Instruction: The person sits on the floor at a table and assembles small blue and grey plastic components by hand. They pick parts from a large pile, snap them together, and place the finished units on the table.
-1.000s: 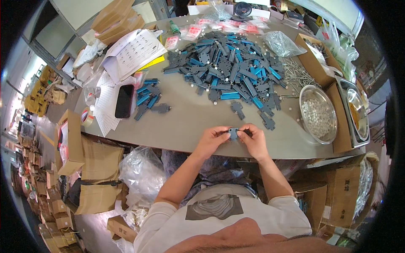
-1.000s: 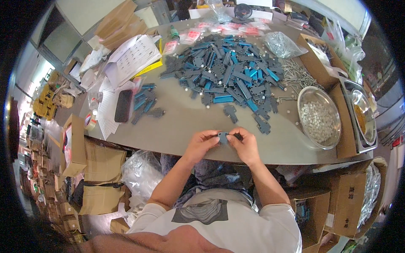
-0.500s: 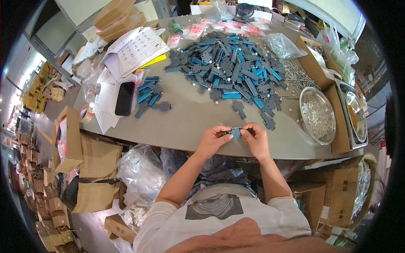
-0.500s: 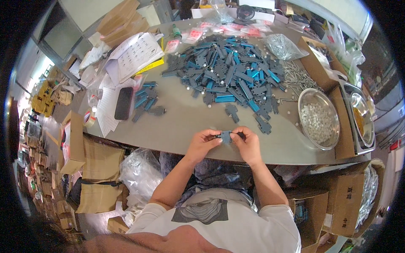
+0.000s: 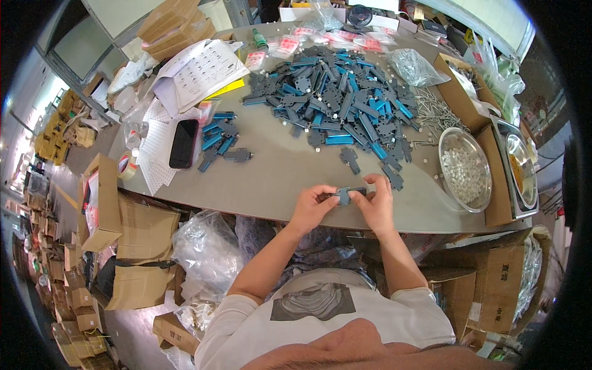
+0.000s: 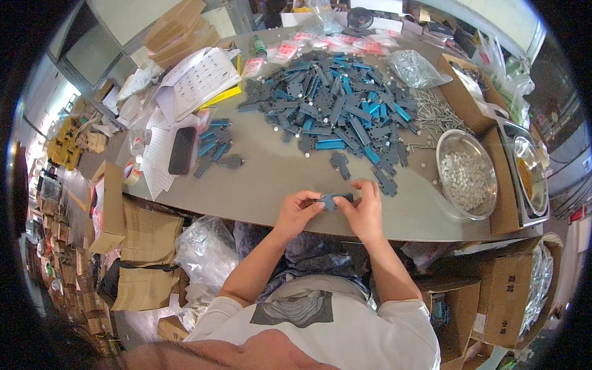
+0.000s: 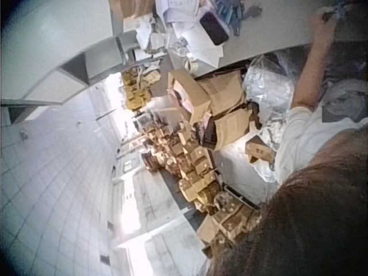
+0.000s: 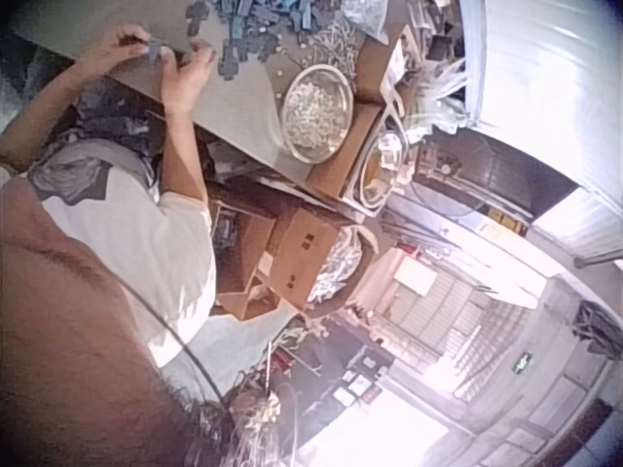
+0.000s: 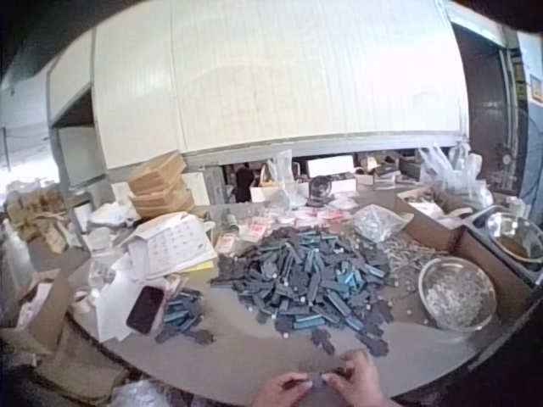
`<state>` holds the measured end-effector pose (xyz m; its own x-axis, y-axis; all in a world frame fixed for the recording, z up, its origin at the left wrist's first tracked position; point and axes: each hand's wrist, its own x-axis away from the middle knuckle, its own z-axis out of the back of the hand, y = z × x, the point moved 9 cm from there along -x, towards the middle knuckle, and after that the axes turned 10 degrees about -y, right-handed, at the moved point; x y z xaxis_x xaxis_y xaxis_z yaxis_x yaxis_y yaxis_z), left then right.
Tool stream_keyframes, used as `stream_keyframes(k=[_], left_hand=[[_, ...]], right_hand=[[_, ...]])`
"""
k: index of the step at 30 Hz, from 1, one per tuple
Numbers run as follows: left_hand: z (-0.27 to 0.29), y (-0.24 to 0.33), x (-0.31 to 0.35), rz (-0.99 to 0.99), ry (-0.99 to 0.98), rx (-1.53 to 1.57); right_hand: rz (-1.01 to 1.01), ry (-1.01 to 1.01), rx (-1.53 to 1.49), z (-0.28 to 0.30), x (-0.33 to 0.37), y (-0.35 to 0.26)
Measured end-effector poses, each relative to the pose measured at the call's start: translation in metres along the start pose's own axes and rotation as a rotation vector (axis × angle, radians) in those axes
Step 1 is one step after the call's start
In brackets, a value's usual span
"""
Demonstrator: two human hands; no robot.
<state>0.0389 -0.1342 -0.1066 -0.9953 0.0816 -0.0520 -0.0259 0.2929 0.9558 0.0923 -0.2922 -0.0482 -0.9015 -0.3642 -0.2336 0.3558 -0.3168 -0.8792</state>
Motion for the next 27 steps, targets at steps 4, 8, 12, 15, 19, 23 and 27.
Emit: stream_keyframes(k=[4, 8, 12, 15, 19, 23, 27], left_hand=[[-0.001, 0.005, 0.003, -0.021, 0.048, 0.115], [0.005, -0.003, 0.002, -0.012, -0.015, 0.163], [0.009, -0.008, 0.005, -0.006, -0.008, 0.241], [0.025, -0.004, 0.010, 0.050, 0.107, 0.141], [0.121, 0.038, 0.034, -0.084, 0.546, -0.373], [0.190, 0.131, 0.058, -0.339, 0.874, -0.911], [0.156, 0.155, 0.025, -0.358, 0.837, -1.394]], right_hand=[[-0.176, -0.289, -0.017, -0.005, 0.001, 0.029], [-0.219, -0.358, -0.257, -0.012, 0.005, 0.030], [-0.123, -0.361, -0.208, -0.017, 0.001, 0.024], [-0.051, -0.406, -0.027, -0.021, -0.010, 0.020], [0.293, -0.188, 0.457, -0.015, -0.032, -0.021], [0.342, -0.117, 0.736, -0.020, -0.045, -0.022], [0.293, -0.171, 0.898, -0.028, -0.054, 0.007]])
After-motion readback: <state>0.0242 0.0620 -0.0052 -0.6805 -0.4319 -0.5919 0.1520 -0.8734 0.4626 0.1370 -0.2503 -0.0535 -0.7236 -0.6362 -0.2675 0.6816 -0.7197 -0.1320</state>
